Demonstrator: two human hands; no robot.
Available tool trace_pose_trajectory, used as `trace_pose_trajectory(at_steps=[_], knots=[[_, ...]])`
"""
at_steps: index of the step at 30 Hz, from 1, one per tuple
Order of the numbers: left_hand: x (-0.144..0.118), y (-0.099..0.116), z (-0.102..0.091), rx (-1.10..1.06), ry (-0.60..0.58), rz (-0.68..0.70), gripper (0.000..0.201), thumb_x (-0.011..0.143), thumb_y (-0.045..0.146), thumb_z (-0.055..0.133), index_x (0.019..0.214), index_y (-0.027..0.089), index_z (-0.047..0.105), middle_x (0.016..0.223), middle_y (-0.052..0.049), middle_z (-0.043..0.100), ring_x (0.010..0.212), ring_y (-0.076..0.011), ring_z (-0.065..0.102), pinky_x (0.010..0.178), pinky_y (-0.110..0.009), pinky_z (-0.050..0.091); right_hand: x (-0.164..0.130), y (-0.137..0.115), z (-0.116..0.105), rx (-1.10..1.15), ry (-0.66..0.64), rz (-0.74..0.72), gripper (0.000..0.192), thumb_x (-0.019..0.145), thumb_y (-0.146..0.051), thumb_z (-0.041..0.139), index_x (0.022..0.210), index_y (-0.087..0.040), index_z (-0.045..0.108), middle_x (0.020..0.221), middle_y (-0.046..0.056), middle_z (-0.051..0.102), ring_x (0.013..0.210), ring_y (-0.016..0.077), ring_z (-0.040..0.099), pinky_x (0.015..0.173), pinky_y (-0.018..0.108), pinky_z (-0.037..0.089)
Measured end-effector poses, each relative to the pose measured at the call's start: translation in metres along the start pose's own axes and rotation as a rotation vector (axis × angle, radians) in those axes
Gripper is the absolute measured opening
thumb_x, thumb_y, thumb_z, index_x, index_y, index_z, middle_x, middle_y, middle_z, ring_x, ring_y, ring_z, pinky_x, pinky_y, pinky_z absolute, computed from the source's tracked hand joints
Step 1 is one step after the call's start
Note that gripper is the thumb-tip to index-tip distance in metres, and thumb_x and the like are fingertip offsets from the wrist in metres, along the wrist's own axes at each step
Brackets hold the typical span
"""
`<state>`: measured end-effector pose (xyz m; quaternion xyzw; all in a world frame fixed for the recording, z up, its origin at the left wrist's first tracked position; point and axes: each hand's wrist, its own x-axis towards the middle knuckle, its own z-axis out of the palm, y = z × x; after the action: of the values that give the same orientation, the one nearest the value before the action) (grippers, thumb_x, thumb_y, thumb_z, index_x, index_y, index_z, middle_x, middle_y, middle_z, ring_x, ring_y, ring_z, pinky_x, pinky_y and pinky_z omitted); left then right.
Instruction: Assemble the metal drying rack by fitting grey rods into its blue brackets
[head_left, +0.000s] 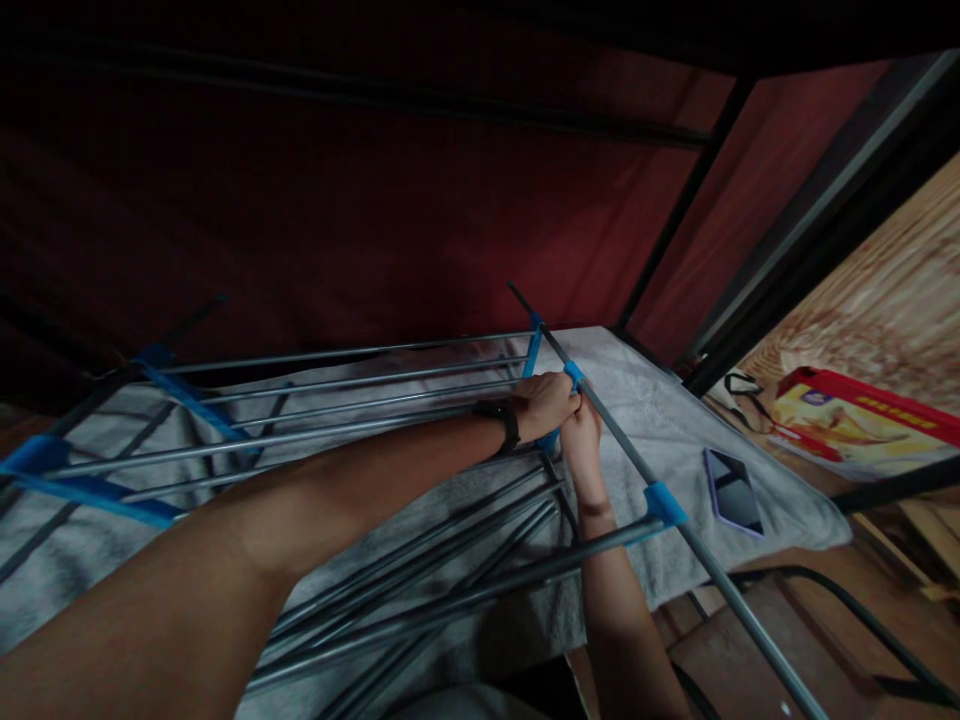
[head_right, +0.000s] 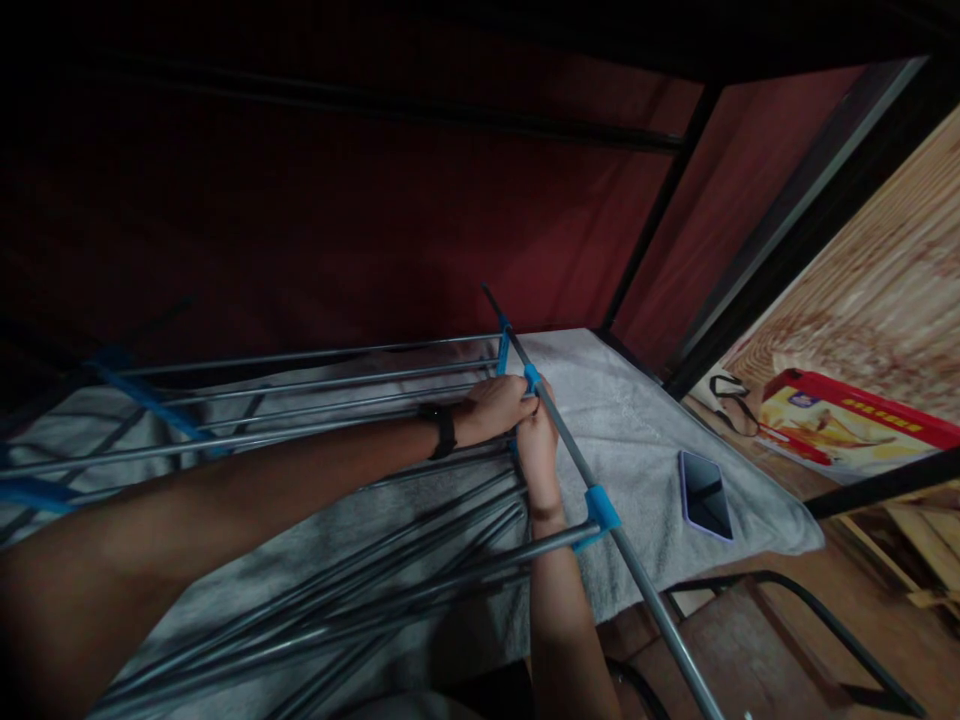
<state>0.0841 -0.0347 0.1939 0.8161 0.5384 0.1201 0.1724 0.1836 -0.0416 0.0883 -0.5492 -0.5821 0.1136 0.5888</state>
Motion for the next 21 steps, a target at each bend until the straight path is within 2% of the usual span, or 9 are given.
trace_pose_trajectory(at_steps=[5, 14, 17, 21], knots=[[-0.002, -0.003, -0.001, 0.058, 0.035, 0.074, 0.030, 0.096, 0.036, 0.050, 0.099, 0.016, 0.073, 0.105, -0.013, 0.074, 0.106, -0.0247, 0.069, 0.090, -0.030, 0.051, -0.001, -0.001, -0.002, -0.042, -0.018, -0.010, 0.024, 0.091, -0.024, 0.039, 0.107, -0.019, 0.057, 0.099, 0.008, 0.065, 0.093, 0.0206, 0.059, 0.088, 0.037, 0.050], [0.008, -0.009, -0.007, -0.035, -0.005, 0.067, 0.023, 0.092, 0.036, 0.056, 0.095, 0.018, 0.071, 0.103, -0.011, 0.073, 0.104, -0.0227, 0.068, 0.087, -0.028, 0.050, 0.001, 0.004, 0.002, -0.097, 0.046, -0.062, 0.031, 0.091, -0.025, 0.041, 0.115, -0.020, 0.059, 0.111, 0.010, 0.066, 0.108, 0.0222, 0.061, 0.096, 0.038, 0.049], [0.012, -0.013, -0.006, -0.082, -0.018, 0.079, 0.022, 0.090, 0.034, 0.057, 0.088, 0.016, 0.070, 0.092, -0.010, 0.073, 0.093, -0.0222, 0.069, 0.079, -0.028, 0.051, 0.001, 0.002, 0.001, -0.070, 0.037, -0.034, 0.029, 0.090, -0.026, 0.042, 0.112, -0.019, 0.060, 0.109, 0.010, 0.067, 0.105, 0.0223, 0.062, 0.096, 0.039, 0.049], [0.016, -0.017, -0.006, -0.172, -0.040, 0.080, 0.021, 0.087, 0.033, 0.059, 0.077, 0.017, 0.068, 0.072, -0.004, 0.067, 0.075, -0.0187, 0.065, 0.067, -0.026, 0.048, 0.000, -0.002, 0.001, -0.034, 0.039, 0.011, 0.030, 0.092, -0.031, 0.044, 0.113, -0.018, 0.061, 0.110, 0.011, 0.068, 0.105, 0.0229, 0.062, 0.097, 0.040, 0.049]])
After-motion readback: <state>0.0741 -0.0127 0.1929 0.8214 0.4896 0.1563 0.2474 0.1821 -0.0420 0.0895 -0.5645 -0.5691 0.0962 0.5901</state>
